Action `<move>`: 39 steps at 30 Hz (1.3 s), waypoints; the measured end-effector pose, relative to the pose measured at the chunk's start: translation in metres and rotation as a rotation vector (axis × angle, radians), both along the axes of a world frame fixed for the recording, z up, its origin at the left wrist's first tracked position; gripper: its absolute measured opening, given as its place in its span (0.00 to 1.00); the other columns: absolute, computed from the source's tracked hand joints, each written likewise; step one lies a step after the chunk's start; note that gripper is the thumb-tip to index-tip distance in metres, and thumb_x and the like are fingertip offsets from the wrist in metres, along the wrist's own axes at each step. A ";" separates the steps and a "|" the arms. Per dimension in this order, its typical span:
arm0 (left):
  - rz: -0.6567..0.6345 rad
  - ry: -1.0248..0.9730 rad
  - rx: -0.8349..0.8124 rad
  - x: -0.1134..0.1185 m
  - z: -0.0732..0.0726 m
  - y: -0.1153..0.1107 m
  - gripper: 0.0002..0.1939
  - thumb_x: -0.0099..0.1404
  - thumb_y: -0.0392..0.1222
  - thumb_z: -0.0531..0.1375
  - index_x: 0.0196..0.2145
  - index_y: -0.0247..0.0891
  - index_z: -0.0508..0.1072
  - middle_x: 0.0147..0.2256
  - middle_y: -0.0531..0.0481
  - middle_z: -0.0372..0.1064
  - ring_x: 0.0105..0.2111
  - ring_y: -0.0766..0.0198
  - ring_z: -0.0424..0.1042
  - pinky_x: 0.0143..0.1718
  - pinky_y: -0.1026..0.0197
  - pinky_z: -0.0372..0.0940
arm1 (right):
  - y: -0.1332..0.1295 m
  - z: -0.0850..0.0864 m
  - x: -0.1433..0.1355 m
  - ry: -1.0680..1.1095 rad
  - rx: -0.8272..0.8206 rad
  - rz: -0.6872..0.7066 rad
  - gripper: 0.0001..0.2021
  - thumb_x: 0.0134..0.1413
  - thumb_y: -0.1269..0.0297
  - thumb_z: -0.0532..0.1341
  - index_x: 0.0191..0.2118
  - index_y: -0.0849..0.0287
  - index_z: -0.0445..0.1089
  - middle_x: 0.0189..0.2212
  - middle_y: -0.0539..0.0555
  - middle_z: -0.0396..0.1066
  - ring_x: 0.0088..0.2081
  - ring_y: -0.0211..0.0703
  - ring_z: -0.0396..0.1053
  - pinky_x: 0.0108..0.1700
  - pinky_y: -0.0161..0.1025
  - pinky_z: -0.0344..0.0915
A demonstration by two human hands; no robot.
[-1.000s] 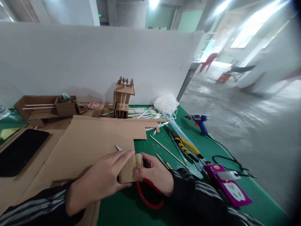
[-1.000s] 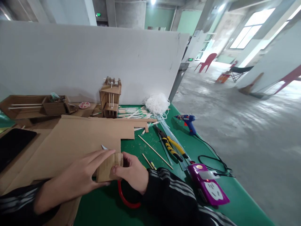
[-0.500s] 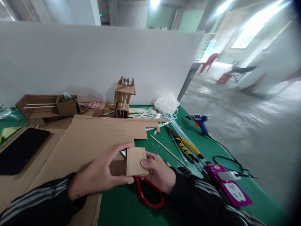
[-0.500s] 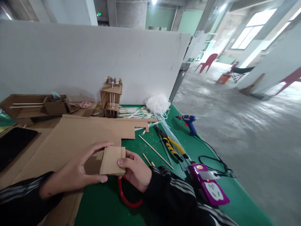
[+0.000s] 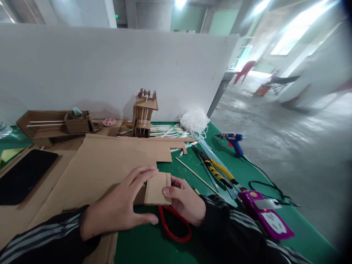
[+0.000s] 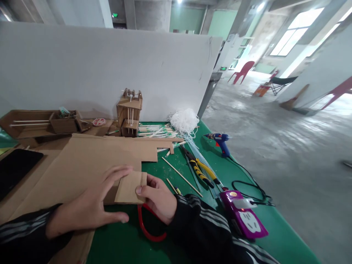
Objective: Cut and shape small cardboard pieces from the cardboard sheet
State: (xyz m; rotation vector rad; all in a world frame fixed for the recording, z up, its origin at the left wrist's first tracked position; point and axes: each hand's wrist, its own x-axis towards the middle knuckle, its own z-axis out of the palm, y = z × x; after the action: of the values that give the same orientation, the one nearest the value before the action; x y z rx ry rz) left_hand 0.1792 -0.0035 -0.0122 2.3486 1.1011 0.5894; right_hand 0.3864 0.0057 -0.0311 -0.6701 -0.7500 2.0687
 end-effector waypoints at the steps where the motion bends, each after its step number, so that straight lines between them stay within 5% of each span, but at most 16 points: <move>1: 0.009 0.017 0.019 0.002 -0.003 0.000 0.47 0.57 0.55 0.67 0.65 0.50 0.46 0.64 0.42 0.51 0.63 0.50 0.56 0.61 0.45 0.60 | 0.000 0.000 -0.001 -0.006 -0.006 -0.004 0.23 0.37 0.70 0.72 0.44 0.63 0.74 0.35 0.54 0.77 0.33 0.42 0.72 0.30 0.34 0.64; 7: 0.030 -0.060 0.117 0.010 -0.026 0.003 0.50 0.49 0.67 0.65 0.63 0.46 0.50 0.62 0.35 0.51 0.61 0.44 0.59 0.58 0.42 0.62 | -0.006 -0.010 -0.006 -0.026 -0.044 -0.016 0.21 0.40 0.67 0.72 0.44 0.62 0.73 0.33 0.52 0.75 0.28 0.39 0.70 0.25 0.32 0.62; 12: 0.033 -0.141 0.009 0.008 -0.034 0.004 0.43 0.53 0.66 0.62 0.61 0.48 0.54 0.59 0.38 0.55 0.59 0.46 0.61 0.58 0.43 0.62 | -0.011 -0.013 -0.009 0.031 -0.076 0.001 0.18 0.43 0.66 0.72 0.42 0.64 0.74 0.31 0.52 0.73 0.28 0.36 0.68 0.26 0.32 0.63; 28: 0.000 -0.354 -0.289 0.004 -0.029 -0.003 0.44 0.53 0.54 0.70 0.60 0.50 0.51 0.60 0.40 0.54 0.55 0.49 0.64 0.55 0.45 0.65 | -0.014 -0.016 -0.009 0.094 -0.019 0.069 0.20 0.45 0.66 0.72 0.45 0.65 0.73 0.37 0.57 0.76 0.34 0.41 0.72 0.33 0.35 0.65; 34: 0.042 -0.651 -0.150 0.018 -0.030 -0.014 0.47 0.52 0.67 0.64 0.60 0.49 0.45 0.57 0.38 0.59 0.55 0.47 0.66 0.51 0.43 0.69 | -0.020 -0.012 -0.011 0.193 0.000 0.182 0.23 0.48 0.63 0.69 0.50 0.66 0.70 0.40 0.61 0.76 0.35 0.44 0.73 0.31 0.34 0.64; 39: 0.064 -0.765 -0.217 0.033 -0.025 -0.028 0.47 0.55 0.66 0.63 0.61 0.49 0.42 0.58 0.37 0.60 0.54 0.50 0.69 0.53 0.44 0.69 | -0.026 -0.006 -0.013 0.270 -0.013 0.241 0.23 0.49 0.62 0.68 0.52 0.64 0.70 0.44 0.61 0.74 0.43 0.48 0.73 0.45 0.40 0.66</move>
State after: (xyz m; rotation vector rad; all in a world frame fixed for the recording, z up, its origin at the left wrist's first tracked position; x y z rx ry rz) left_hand 0.2121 -0.0320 -0.0368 1.6597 0.8167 1.1918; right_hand 0.3731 -0.0199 -0.0373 -0.3077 -0.6880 2.3249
